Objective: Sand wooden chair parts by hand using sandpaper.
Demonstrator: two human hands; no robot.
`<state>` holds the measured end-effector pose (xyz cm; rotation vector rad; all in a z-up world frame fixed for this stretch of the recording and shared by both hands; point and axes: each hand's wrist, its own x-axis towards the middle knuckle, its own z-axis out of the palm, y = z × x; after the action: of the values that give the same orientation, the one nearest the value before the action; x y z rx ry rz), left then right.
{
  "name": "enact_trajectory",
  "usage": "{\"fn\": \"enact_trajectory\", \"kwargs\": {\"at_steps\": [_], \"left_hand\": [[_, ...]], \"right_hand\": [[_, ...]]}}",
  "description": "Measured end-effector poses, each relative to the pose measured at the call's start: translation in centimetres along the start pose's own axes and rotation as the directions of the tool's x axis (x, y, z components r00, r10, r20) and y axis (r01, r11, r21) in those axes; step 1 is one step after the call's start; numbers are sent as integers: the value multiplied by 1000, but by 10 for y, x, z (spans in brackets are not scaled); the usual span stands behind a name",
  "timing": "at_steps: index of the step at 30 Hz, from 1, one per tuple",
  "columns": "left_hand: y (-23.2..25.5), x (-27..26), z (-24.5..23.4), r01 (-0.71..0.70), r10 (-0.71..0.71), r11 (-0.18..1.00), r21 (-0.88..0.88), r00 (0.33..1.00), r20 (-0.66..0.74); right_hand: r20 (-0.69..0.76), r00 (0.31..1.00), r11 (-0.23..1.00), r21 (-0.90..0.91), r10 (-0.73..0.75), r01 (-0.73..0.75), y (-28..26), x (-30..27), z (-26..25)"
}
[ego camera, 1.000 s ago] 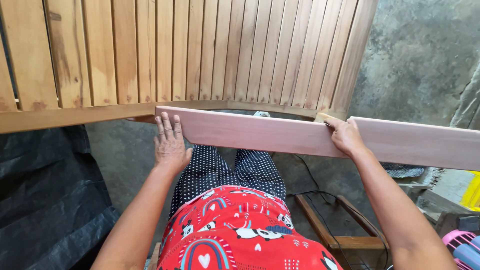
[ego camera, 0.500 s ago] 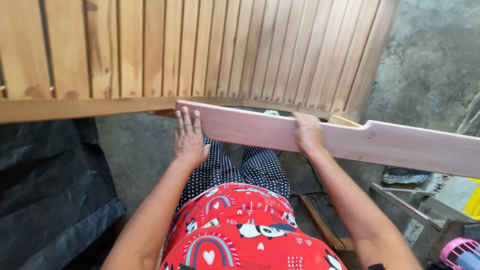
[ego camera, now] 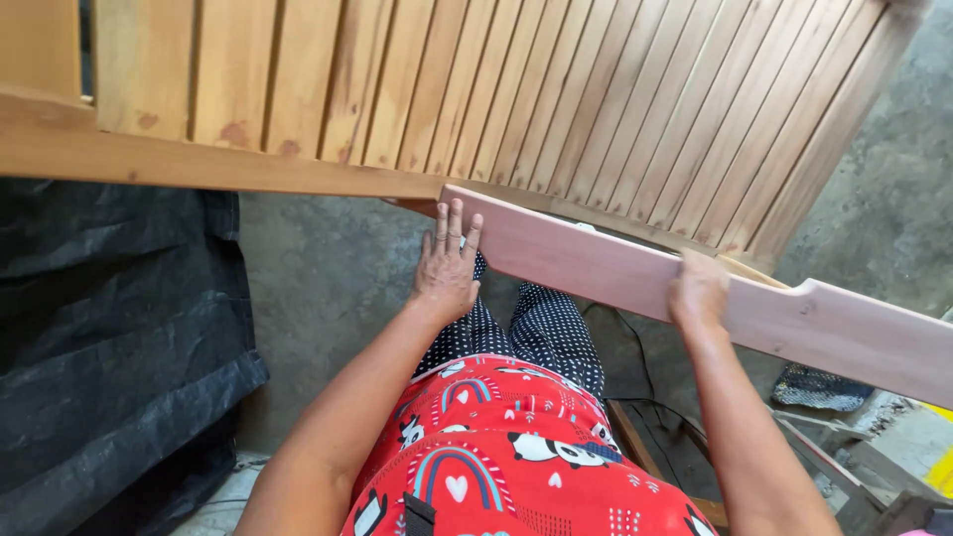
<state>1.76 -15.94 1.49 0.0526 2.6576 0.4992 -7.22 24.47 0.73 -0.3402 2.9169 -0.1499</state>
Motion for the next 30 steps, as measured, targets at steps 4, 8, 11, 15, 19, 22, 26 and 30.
{"fn": "enact_trajectory", "kwargs": {"at_steps": [4, 8, 11, 15, 19, 22, 26, 30], "left_hand": [[-8, -2, -7, -38, 38, 999, -23, 999, -16], [-19, -4, -11, -68, 68, 997, -29, 998, 0], [-26, -6, -7, -106, 106, 994, -4, 994, -38], [-24, -7, -18, -106, 106, 993, -52, 994, -7], [-25, -6, -15, -106, 105, 993, -47, 994, -10], [-23, -6, -20, -93, 93, 993, -72, 996, -7], [-26, -12, -15, -74, 69, 994, -82, 996, -58], [-34, -39, -19, 36, -32, 987, -155, 999, 27]], "right_hand": [[-37, 977, 952, 217, -211, 214, -95, 42, 45], [58, 965, 884, 420, -255, 208, -205, 79, 40], [81, 953, 820, 534, -293, 207, -198, 90, 38], [420, 889, 971, 218, -184, 98, -69, 84, 48], [518, 855, 998, 65, -22, -13, 56, 79, 64], [599, 770, 942, 335, -220, 10, 46, 104, 86], [433, 722, 809, 505, -539, 301, -79, 156, 143], [358, 721, 779, 481, -593, 402, -199, 160, 144]]}}
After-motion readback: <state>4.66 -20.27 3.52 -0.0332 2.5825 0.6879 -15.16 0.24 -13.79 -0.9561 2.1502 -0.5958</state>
